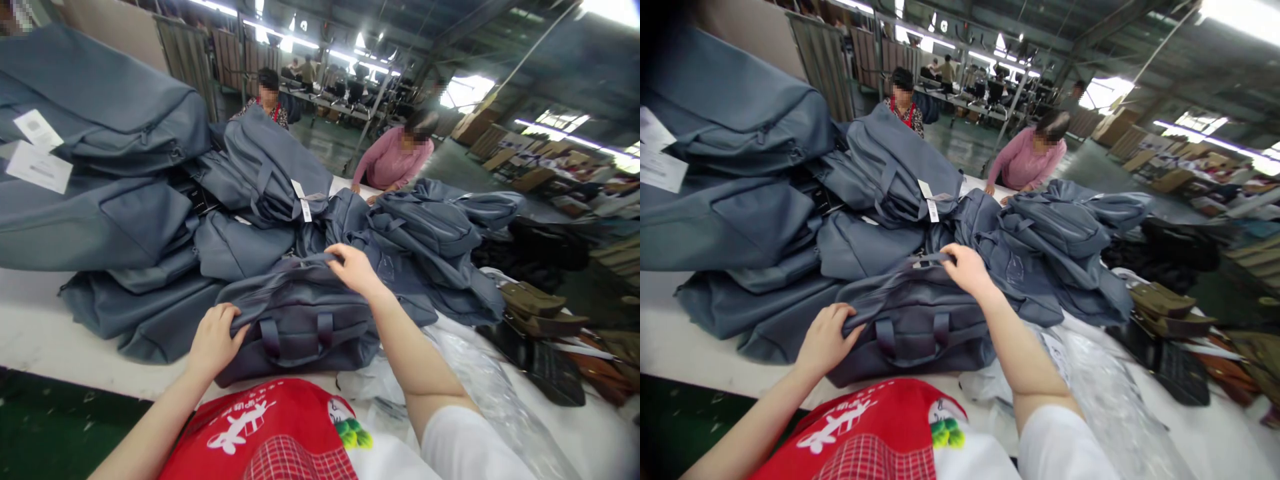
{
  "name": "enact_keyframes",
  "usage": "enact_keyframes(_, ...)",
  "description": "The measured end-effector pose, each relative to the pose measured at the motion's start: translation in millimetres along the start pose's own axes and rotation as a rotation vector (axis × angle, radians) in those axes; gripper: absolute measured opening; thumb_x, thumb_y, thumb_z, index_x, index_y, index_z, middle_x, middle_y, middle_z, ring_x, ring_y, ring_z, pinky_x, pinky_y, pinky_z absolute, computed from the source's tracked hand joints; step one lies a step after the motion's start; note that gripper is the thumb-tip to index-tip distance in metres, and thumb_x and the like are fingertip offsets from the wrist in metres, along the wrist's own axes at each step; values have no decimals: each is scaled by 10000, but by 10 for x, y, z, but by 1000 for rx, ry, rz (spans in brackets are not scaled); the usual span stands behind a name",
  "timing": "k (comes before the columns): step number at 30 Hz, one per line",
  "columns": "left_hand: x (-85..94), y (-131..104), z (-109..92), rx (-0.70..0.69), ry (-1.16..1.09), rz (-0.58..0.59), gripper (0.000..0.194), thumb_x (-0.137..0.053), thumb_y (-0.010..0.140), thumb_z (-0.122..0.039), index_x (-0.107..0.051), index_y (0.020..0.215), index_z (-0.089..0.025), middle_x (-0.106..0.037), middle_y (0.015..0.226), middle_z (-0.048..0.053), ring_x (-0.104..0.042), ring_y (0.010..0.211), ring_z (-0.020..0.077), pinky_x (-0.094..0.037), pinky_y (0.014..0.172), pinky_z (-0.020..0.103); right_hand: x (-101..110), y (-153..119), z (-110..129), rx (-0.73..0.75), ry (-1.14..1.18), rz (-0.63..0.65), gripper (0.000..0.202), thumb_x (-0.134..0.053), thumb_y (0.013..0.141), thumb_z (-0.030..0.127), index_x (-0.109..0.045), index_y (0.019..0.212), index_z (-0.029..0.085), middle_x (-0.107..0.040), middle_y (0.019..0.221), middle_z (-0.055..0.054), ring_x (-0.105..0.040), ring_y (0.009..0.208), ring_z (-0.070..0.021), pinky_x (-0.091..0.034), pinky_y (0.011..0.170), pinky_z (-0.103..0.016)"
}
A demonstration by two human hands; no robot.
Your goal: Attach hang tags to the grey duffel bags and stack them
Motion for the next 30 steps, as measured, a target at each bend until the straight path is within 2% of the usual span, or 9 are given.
enact_keyframes(2,12,-23,-12,-6,-11,-5,212,-576,826,-342,-526,952,-179,-574,992,88,-541,893,245,-453,846,384,249,30,-119,-109,-145,-299,213,-559,812,165,-612,1018,148,-644,1020,-116,-559,994,-241,-403,910,-377)
enact_keyframes(4,14,-46,-4,-17,-28,-8,213,-569,833,-354,-522,950,-182,-576,988,85,-543,900,244,-450,848,378,284,-42,-106,-117,-198,-422,198,-527,834,169,-602,1014,133,-627,1023,-138,-544,1014,-249,-398,927,-390)
enact_keyframes(8,5,-76,26,-36,-45,12,171,-540,856,-336,-516,943,-192,-581,968,72,-552,906,240,-447,847,375,-227,-249,5,24,-153,-134,284,-538,858,317,-599,1081,151,-610,1106,-133,-544,1052,-237,-410,941,-377)
enact_keyframes(11,43,-72,-3,-56,-44,39,122,-517,868,-300,-518,921,-190,-589,932,68,-565,871,230,-459,826,371,-610,-320,-141,-40,-235,30,535,-629,791,424,-536,1228,128,-573,1221,-159,-511,1136,-278,-370,981,-413)
enact_keyframes(13,127,-56,-75,-54,-36,-15,160,-524,868,-317,-533,947,-178,-602,951,84,-576,892,238,-464,841,377,-732,-308,-262,-81,-255,113,423,-562,850,454,-592,1141,149,-649,1090,-121,-578,1022,-245,-396,917,-364)
enact_keyframes(17,247,31,-456,-161,-20,-91,273,-498,898,-322,-564,1115,-171,-629,1084,109,-590,1006,240,-444,929,380,-699,-290,-276,-109,-303,156,508,-358,916,587,-647,791,188,-693,814,-66,-623,786,-189,-392,718,-277)
enact_keyframes(21,25,263,-867,-140,94,175,313,-395,937,-261,-585,1160,-152,-687,983,121,-673,802,238,-525,711,354,-638,-377,-84,-96,-356,146,560,-342,900,628,-625,692,192,-690,761,-58,-614,725,-173,-349,651,-265)
enact_keyframes(25,-193,519,-1002,36,159,308,297,-353,933,-229,-617,984,-103,-699,804,144,-688,681,273,-527,588,357,-646,-508,29,-64,-347,121,547,-351,910,606,-615,669,193,-688,746,-48,-607,727,-165,-338,667,-260)
enact_keyframes(30,-218,652,-1010,33,174,297,301,-307,920,-164,-600,882,-106,-690,771,154,-692,714,287,-532,609,373,-646,-588,35,-67,-330,89,523,-378,911,588,-614,663,192,-677,713,-38,-604,728,-164,-336,677,-258)
Point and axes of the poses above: each hand's wrist, its own y-axis towards the middle knuckle, its own x-axis out of the back of the hand, z = x × y, the point moved 4 cm from there along y, towards the middle knuckle
